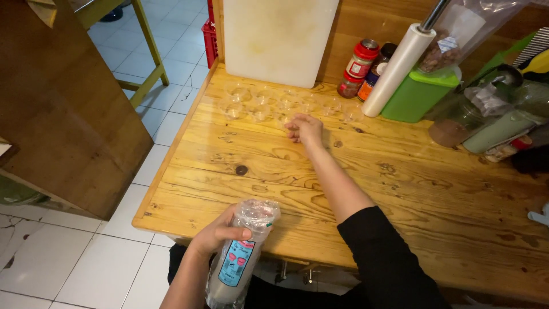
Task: The person is taking small clear plastic cups out of a plastic sleeve and arranging them in rows on a wooden table.
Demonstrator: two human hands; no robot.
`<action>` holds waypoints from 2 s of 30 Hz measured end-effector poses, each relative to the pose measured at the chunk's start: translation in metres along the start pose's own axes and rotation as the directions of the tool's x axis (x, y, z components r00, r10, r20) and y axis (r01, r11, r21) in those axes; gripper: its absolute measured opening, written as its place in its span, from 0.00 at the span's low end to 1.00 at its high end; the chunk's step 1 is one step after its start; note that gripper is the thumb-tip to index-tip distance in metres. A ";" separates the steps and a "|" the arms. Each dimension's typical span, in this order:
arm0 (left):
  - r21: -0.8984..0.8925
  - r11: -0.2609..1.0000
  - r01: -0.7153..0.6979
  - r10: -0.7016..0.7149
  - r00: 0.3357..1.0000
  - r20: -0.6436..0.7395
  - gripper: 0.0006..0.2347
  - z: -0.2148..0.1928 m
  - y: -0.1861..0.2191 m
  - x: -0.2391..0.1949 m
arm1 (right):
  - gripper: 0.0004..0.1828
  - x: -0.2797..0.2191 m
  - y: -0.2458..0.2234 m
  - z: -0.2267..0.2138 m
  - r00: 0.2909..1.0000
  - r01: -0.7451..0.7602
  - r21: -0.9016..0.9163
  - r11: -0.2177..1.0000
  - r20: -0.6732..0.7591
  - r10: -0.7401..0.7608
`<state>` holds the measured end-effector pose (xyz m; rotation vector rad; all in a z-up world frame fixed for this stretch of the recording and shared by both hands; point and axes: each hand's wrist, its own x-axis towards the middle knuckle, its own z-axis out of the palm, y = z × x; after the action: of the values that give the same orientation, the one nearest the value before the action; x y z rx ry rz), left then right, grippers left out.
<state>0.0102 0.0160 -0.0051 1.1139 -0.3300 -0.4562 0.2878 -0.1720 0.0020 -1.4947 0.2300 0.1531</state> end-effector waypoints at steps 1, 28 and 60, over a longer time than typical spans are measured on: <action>0.001 1.000 0.000 0.000 1.000 0.000 0.29 0.000 0.000 0.000 | 0.20 -0.002 -0.001 0.000 1.000 0.000 0.001 1.000 0.000 0.000; 0.095 0.985 -0.141 0.152 0.981 -0.123 0.41 -0.012 -0.045 0.003 | 0.12 -0.168 -0.003 0.006 0.141 0.866 -0.002 0.500 0.960 -0.240; 0.031 0.994 -0.104 0.100 0.988 0.117 0.40 0.005 0.010 0.006 | 0.17 -0.004 -0.008 -0.063 0.986 0.061 0.036 0.997 -0.155 -0.055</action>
<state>0.0144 0.0127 0.0059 1.1037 -0.4965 -0.4257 0.2824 -0.2355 0.0073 -1.4719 0.3111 -0.0139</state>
